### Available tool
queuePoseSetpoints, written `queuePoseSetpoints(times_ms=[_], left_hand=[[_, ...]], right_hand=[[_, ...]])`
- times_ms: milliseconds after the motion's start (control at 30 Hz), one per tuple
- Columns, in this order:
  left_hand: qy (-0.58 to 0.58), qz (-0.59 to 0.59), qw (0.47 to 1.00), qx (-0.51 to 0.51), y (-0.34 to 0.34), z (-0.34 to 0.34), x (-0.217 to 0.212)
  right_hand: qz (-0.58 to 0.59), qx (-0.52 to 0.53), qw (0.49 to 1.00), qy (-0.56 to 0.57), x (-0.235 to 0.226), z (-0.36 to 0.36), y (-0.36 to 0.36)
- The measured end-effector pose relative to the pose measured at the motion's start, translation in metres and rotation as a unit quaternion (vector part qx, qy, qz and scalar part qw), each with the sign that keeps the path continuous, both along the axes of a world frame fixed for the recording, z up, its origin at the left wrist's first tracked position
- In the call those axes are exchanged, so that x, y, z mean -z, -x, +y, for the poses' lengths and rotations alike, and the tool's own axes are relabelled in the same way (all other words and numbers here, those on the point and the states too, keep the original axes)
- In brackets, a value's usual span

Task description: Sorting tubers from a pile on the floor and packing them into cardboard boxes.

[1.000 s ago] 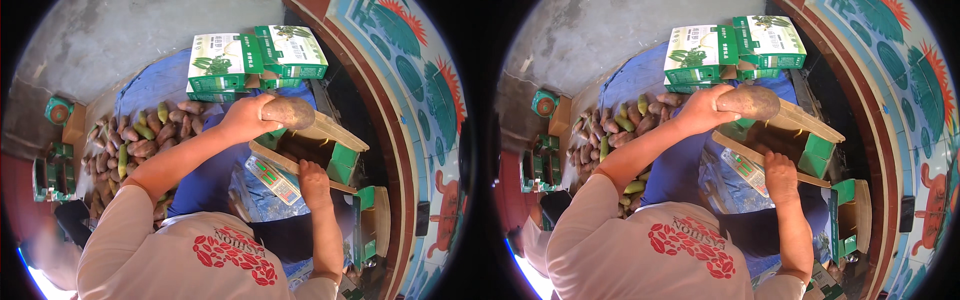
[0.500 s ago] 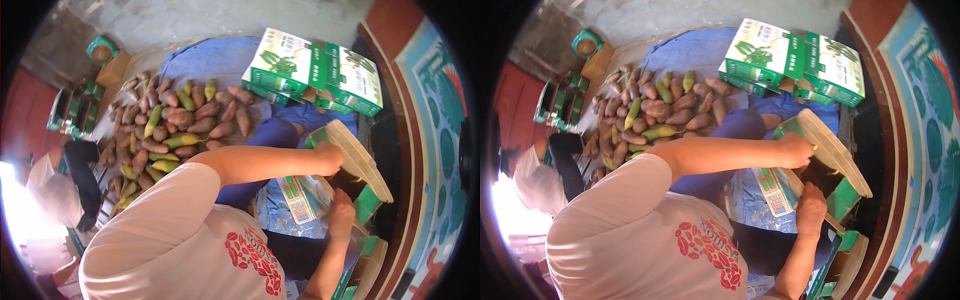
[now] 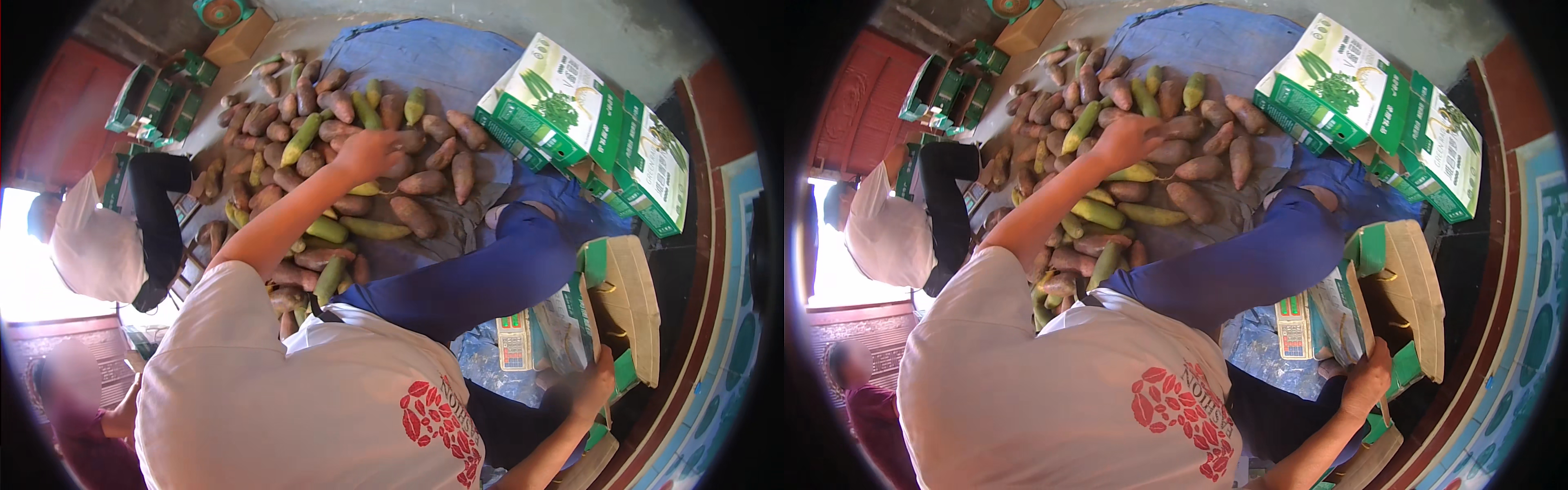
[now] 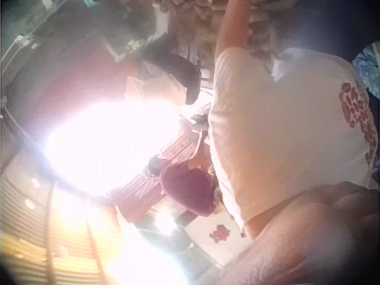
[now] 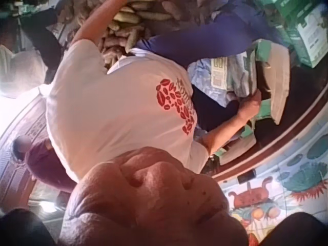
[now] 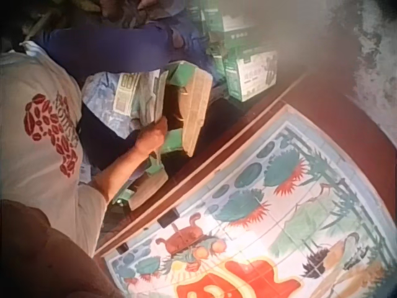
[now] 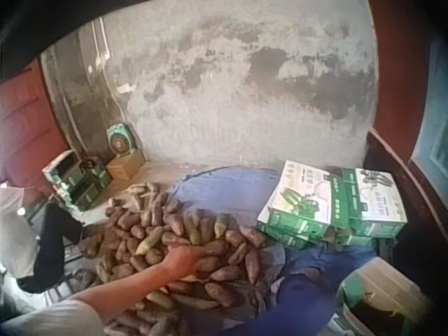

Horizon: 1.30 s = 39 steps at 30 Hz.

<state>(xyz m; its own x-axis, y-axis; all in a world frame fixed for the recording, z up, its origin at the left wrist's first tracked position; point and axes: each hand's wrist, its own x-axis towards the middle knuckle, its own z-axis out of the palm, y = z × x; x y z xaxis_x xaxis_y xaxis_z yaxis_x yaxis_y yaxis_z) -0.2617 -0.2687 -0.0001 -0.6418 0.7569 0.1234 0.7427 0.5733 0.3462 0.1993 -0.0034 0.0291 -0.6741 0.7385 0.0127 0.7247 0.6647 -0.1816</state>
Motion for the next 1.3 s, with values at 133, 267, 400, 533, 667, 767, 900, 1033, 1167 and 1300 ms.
queuePoseSetpoints(times_ms=[133,267,400,533,667,767,900,1033,1167,1300], left_hand=[[0.236,-0.078,0.958,-0.141,0.01,-0.093,0.082],[0.301,-0.219,0.908,-0.191,-0.025,-0.15,0.127],[0.398,-0.277,0.856,-0.177,-0.066,-0.146,0.143],[0.393,-0.286,0.867,-0.111,-0.092,-0.15,0.177],[0.436,-0.273,0.853,-0.085,-0.098,-0.154,0.193],[0.479,-0.255,0.838,-0.053,-0.095,-0.153,0.206],[0.462,-0.276,0.838,-0.09,-0.098,-0.154,0.205],[0.466,-0.302,0.83,-0.047,-0.094,-0.144,0.177],[0.513,-0.304,0.803,-0.008,-0.09,-0.148,0.174],[0.474,-0.3,0.827,0.033,-0.079,-0.152,0.162]], right_hand=[[0.004,0.013,1.0,-0.015,0.005,0.007,-0.002],[0.013,0.006,0.999,-0.034,0.005,0.01,-0.004],[0.003,0.009,1.0,-0.028,0.006,0.012,-0.004],[0.016,0.001,0.998,-0.057,0.013,0.016,-0.009],[0.012,0.012,0.998,-0.061,0.014,0.015,-0.008],[0.01,0.013,0.997,-0.072,0.016,0.018,-0.009],[-0.005,0.033,0.997,-0.066,0.019,0.021,-0.012],[-0.01,0.023,0.997,-0.077,0.018,0.021,-0.014],[-0.003,0.023,0.998,-0.061,0.015,0.021,-0.008],[-0.003,0.009,0.997,-0.073,0.02,0.024,-0.012]])
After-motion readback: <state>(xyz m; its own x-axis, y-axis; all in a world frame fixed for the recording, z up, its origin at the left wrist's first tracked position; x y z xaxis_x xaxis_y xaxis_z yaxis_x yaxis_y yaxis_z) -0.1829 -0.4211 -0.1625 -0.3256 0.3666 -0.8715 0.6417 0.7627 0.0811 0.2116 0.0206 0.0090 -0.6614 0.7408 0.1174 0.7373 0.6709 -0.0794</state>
